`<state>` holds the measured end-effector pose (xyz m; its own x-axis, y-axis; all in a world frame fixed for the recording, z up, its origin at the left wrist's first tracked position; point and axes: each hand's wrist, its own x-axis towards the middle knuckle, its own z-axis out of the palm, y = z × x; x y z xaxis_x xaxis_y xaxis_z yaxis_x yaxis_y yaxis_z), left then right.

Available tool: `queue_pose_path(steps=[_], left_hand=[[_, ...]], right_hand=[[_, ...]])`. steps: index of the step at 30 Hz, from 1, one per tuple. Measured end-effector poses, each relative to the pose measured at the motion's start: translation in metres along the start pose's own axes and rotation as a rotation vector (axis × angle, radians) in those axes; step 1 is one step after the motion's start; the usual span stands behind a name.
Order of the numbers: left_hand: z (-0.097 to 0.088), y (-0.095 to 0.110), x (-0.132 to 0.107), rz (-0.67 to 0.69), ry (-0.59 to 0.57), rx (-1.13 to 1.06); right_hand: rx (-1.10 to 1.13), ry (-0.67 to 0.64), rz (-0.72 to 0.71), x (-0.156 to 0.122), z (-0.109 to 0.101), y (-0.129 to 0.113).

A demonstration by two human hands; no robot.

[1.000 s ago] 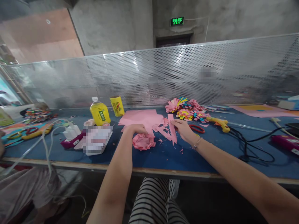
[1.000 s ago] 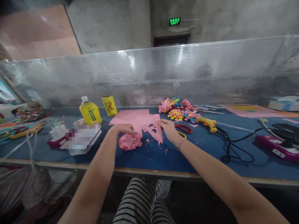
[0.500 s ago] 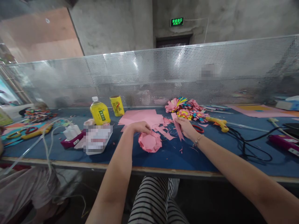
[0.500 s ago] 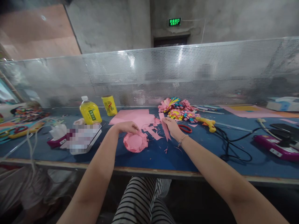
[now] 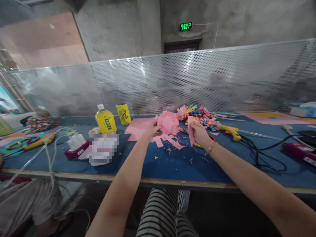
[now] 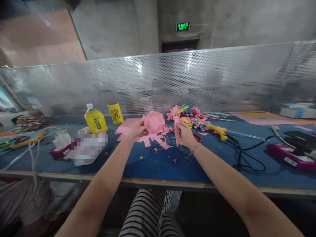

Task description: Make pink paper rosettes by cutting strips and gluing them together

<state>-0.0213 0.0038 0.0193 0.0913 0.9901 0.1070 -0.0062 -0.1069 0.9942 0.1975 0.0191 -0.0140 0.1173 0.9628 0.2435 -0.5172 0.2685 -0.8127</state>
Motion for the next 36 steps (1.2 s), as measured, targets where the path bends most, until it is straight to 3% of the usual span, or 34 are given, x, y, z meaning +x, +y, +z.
queue_pose_path(steps=[4, 10, 17, 21, 25, 31, 36], left_hand=[[0.011, -0.007, 0.002, -0.013, 0.069, -0.119], [0.023, -0.016, 0.002, 0.076, 0.019, -0.087], [0.030, -0.017, -0.001, 0.010, -0.105, -0.061], [0.029, -0.012, -0.005, 0.006, -0.189, -0.185], [0.025, -0.009, -0.004, 0.008, -0.143, -0.313], [0.022, -0.011, 0.000, 0.021, -0.133, -0.168], [0.023, -0.010, -0.002, 0.040, -0.155, -0.191]], right_hand=[[0.058, -0.186, 0.093, -0.005, 0.001, -0.004], [-0.068, -0.389, 0.147, -0.019, 0.010, -0.002], [-0.152, -0.341, 0.109, -0.023, 0.015, -0.004], [-0.142, -0.355, 0.110, -0.023, 0.014, -0.006], [-0.135, -0.371, 0.109, -0.023, 0.013, -0.005], [-0.172, -0.363, 0.097, -0.020, 0.010, -0.004], [-0.133, -0.317, 0.106, -0.019, 0.011, -0.005]])
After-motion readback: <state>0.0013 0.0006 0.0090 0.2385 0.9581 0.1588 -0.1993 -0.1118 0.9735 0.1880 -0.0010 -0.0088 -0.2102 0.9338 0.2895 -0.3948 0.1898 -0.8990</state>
